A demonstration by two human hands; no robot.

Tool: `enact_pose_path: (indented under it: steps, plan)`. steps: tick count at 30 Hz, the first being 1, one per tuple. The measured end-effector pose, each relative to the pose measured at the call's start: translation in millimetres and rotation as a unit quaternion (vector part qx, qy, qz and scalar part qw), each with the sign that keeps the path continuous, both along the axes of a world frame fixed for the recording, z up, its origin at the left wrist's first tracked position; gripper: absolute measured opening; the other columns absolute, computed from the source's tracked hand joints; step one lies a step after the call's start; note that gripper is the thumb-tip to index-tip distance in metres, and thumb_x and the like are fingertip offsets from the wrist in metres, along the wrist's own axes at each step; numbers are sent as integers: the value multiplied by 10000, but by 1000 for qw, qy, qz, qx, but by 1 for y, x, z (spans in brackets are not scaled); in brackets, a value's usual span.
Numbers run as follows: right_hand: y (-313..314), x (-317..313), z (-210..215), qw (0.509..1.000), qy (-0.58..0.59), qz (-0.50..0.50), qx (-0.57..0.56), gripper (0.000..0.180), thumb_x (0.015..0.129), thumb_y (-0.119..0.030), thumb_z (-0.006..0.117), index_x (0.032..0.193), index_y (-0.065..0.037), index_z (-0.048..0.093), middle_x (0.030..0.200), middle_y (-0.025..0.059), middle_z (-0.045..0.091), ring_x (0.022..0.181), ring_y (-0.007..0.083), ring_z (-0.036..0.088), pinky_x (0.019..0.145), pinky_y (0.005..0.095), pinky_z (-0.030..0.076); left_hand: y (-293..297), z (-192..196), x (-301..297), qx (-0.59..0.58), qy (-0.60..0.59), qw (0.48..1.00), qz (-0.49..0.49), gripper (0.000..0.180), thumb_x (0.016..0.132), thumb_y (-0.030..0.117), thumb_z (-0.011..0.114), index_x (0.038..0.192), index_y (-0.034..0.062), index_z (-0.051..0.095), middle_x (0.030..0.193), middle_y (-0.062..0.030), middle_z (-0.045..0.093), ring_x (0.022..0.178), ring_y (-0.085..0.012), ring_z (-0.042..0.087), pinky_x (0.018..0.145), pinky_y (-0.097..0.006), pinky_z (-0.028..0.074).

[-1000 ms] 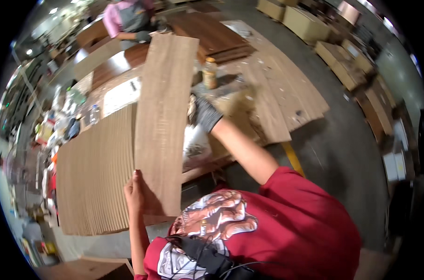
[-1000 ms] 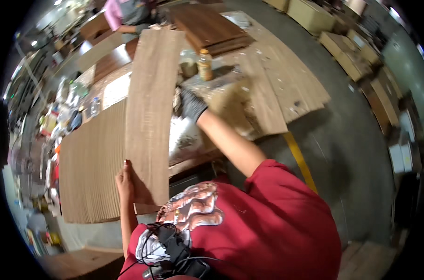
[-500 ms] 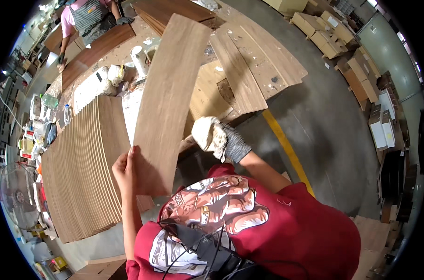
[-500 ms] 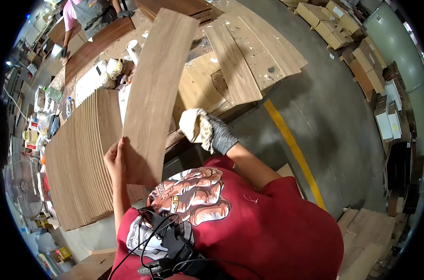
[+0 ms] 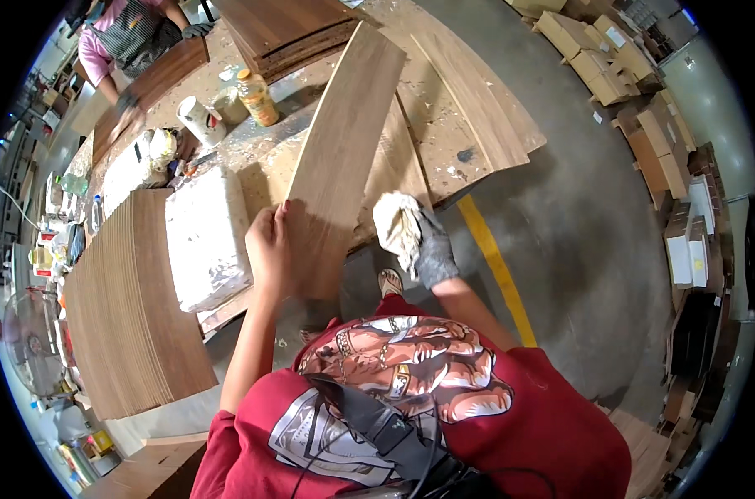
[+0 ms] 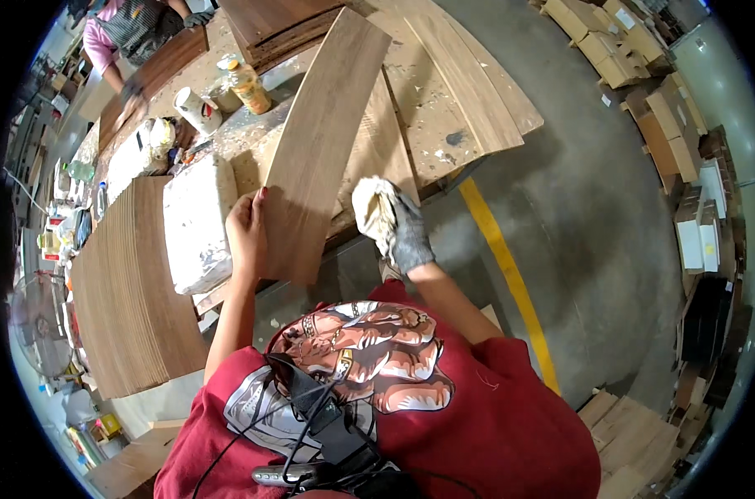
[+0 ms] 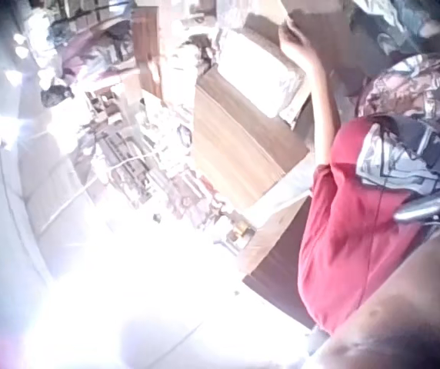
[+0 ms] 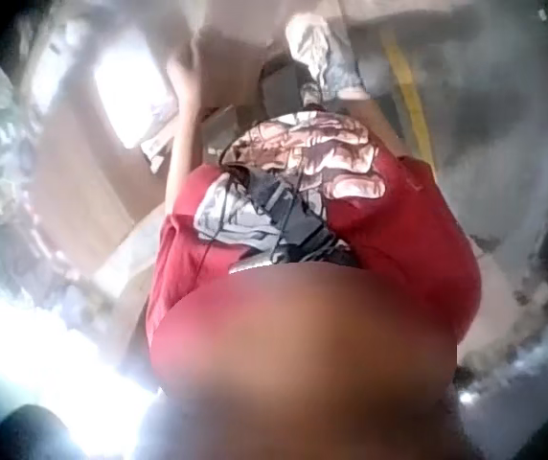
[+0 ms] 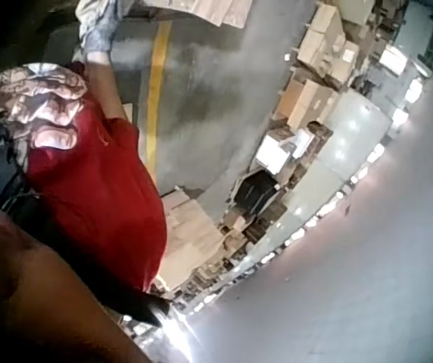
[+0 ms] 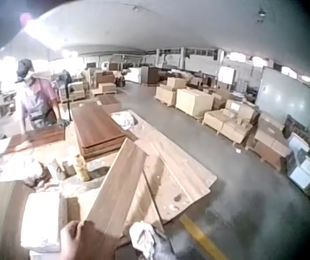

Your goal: The person wipes several wooden planks with a cloth, turning them over and placing them onto a stack of corrugated cardboard.

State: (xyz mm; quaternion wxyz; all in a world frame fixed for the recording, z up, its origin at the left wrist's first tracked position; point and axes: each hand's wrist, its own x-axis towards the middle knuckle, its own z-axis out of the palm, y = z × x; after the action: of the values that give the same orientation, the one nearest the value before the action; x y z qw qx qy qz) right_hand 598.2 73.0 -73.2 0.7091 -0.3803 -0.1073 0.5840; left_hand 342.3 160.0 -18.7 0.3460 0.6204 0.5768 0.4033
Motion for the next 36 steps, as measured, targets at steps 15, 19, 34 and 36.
enact_pose_path:
  steps: [15,19,34,36]
  plan:
    - [131,38,-18,991,8,56,-123,137,985,-268,550,997,-156,627,713,-56,518,566,67,456,490,239,404,-26,6,153,-35,355,921,-157,294,916,175,593,1198,94,606,930,-164,714,808,-309,709,644,-405,563]
    - [148,77,-87,987,28,9,-159,137,993,-218,518,993,-146,635,703,-46,518,540,69,437,490,227,399,-31,-34,158,106,360,854,-360,756,850,371,673,1478,91,359,1521,-147,363,1421,-263,327,1167,-515,212]
    - [177,180,-52,906,-417,-65,35,310,936,-54,573,1244,-38,611,1190,67,657,1072,155,594,961,279,468,-30,-74,145,121,396,843,-342,782,839,224,619,1520,124,249,1583,-225,142,1466,-412,134,1176,-521,163]
    - [197,192,-45,913,-402,-24,65,315,931,-53,573,1244,-30,595,1209,82,639,1084,161,593,955,282,473,-19,-72,150,112,377,849,-354,800,832,214,636,1524,138,243,1594,-195,132,1470,-410,114,1177,-530,159]
